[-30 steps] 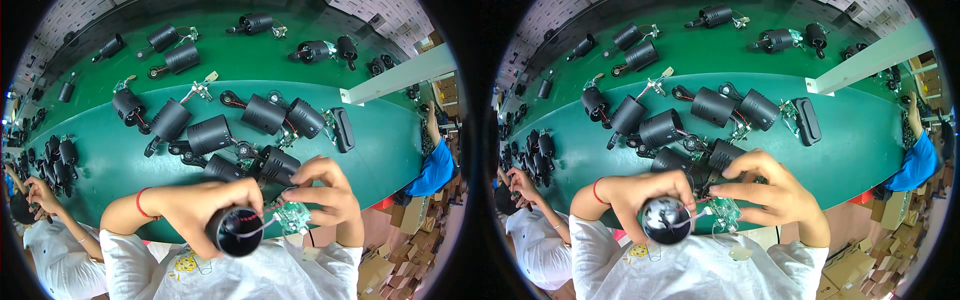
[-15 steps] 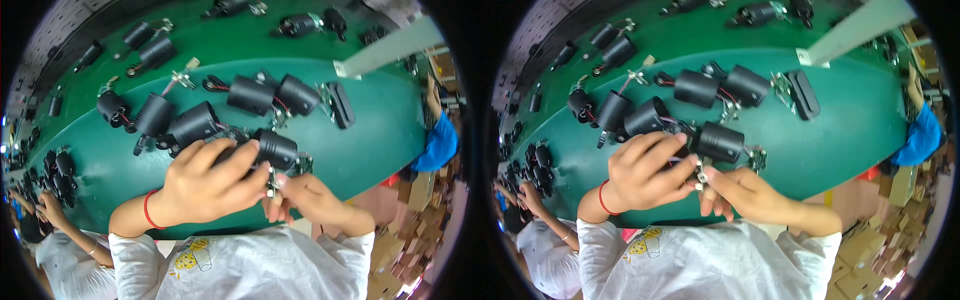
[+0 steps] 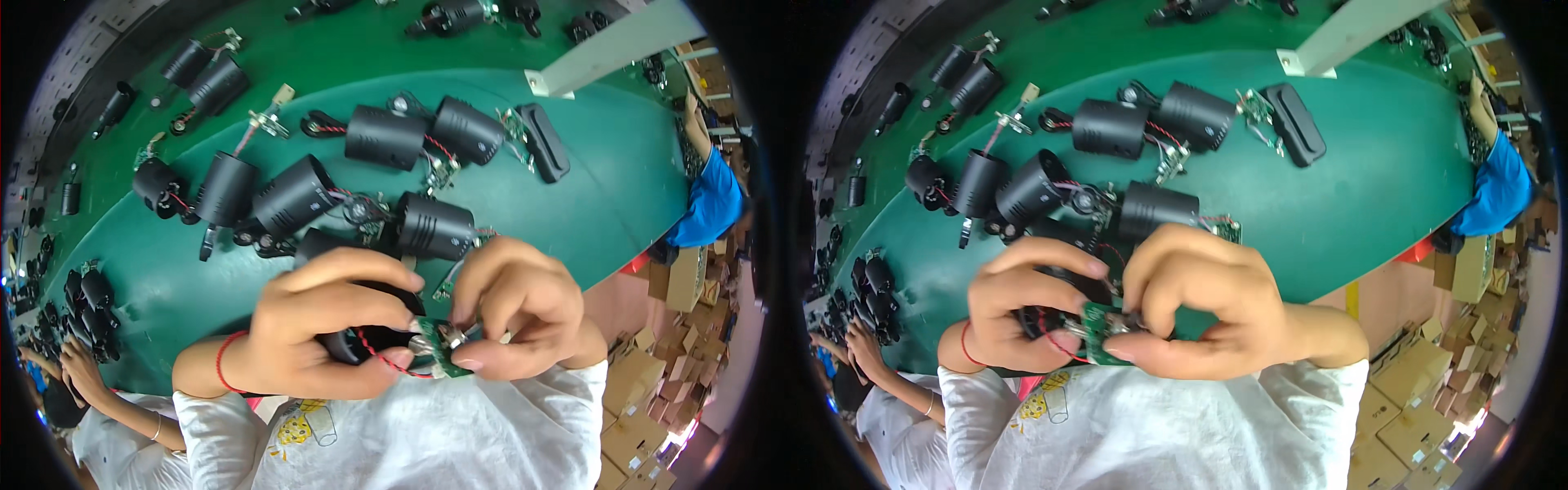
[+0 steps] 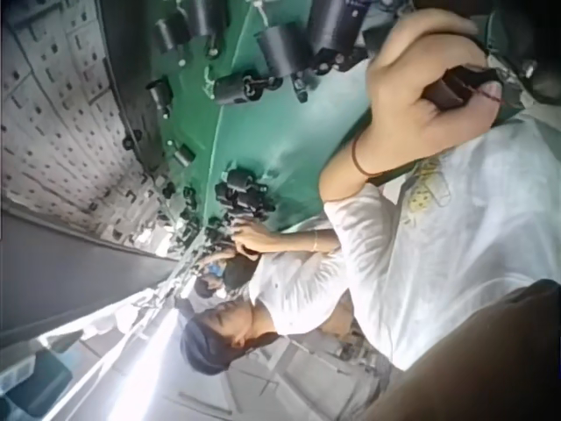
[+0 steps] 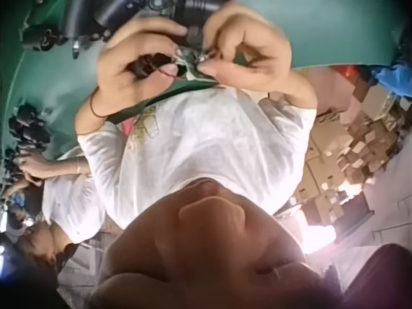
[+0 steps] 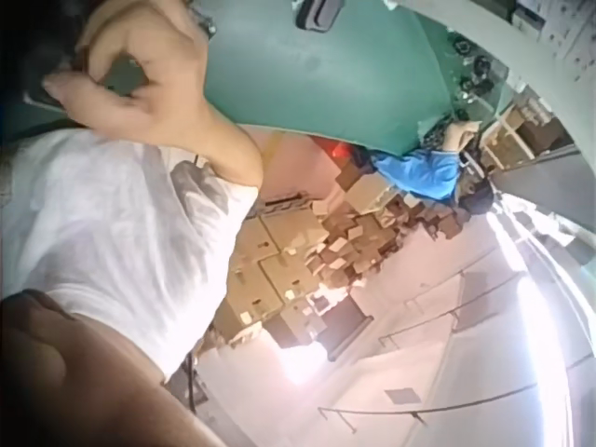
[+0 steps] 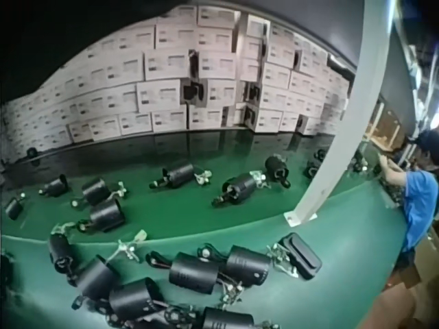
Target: Assembling electronic components and PCBs into black cylindrical housings at a factory assembly line.
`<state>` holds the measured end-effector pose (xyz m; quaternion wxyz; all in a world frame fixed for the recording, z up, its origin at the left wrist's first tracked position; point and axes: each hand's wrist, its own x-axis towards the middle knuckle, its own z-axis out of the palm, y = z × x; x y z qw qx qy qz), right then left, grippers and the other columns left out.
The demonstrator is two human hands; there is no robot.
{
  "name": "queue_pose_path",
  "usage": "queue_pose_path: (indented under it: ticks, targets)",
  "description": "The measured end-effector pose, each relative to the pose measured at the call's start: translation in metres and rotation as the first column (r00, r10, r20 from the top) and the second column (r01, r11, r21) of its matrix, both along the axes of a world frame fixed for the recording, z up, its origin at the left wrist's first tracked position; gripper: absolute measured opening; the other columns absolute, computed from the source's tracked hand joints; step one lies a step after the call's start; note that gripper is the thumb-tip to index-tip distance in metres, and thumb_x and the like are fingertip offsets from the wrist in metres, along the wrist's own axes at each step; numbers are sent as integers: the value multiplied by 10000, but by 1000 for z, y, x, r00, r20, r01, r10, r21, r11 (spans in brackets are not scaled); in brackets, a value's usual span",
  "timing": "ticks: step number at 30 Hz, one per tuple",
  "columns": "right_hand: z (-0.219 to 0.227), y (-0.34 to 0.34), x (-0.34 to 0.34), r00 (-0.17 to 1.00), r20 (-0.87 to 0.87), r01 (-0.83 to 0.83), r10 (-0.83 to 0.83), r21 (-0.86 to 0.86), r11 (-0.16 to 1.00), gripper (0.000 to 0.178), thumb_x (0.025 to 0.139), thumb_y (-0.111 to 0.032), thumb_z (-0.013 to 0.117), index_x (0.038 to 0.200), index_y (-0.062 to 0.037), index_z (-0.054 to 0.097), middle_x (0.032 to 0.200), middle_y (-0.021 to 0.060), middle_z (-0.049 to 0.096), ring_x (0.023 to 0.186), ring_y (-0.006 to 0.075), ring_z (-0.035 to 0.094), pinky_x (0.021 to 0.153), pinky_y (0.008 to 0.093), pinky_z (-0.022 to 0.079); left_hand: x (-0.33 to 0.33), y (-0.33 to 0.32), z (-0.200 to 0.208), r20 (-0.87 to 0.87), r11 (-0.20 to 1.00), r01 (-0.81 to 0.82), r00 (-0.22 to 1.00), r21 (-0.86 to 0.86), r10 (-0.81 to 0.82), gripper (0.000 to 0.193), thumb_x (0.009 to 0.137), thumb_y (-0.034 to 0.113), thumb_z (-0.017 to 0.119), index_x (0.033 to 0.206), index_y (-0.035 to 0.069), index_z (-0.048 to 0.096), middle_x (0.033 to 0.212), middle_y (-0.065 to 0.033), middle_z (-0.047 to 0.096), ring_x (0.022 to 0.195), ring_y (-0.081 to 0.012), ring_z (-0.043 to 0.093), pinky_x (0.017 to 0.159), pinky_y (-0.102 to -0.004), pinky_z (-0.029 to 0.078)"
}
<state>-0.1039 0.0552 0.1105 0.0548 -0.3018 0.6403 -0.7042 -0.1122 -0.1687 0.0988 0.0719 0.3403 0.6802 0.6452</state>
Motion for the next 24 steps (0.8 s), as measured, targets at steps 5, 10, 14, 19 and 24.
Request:
queue_pose_path:
  ticks: [5, 10, 14, 19, 24]
  targets:
    - [-10, -5, 15, 895, 444, 129, 38, -340, 931, 145, 781, 7, 724, 890, 11, 628, 979, 154, 597, 782, 184, 594, 660, 275, 489, 0, -1, -6, 18, 1000, 20, 1000, 18, -20, 295, 703, 88, 748, 969, 8, 647, 1073, -189, 601, 890, -248, 627, 735, -325, 518]
    - [-12, 6, 14, 994, 110, 26, -22, -38, 999, 158, 878, -39, 630, 1020, 25, 597, 1000, 138, 579, 779, 138, 596, 691, 272, 514, 6, 3, -2, -115, 994, -92, 990, -65, 84, 497, 658, 191, 815, 1067, 7, 601, 1087, -219, 593, 891, -275, 636, 748, -349, 522]
    - [-19, 3, 17, 843, 534, 188, -69, -172, 967, 158, 931, -140, 578, 883, 9, 559, 892, 94, 584, 679, 107, 551, 615, 254, 467, 2, 13, -3, -558, 924, -359, 797, -129, 232, 528, 606, 297, 830, 1041, 69, 635, 1012, -180, 634, 695, -246, 646, 585, -319, 534]
    - [-13, -9, 16, 746, 664, 95, -55, -24, 995, 281, 986, -215, 486, 810, 2, 516, 815, 73, 581, 658, 89, 546, 569, 237, 457, 0, 17, -10, -727, 873, -458, 656, -169, 204, 484, 607, 289, 807, 1018, 82, 655, 1002, -135, 645, 719, -246, 648, 589, -311, 532]
    - [-19, -11, 15, 894, 445, 68, 46, -237, 969, 147, 939, -55, 525, 1028, 62, 533, 935, 130, 564, 753, 151, 633, 635, 265, 545, -3, 13, -6, -567, 897, -425, 771, -119, 290, 444, 630, 257, 780, 1008, 45, 680, 990, -95, 651, 696, -211, 638, 562, -292, 521]
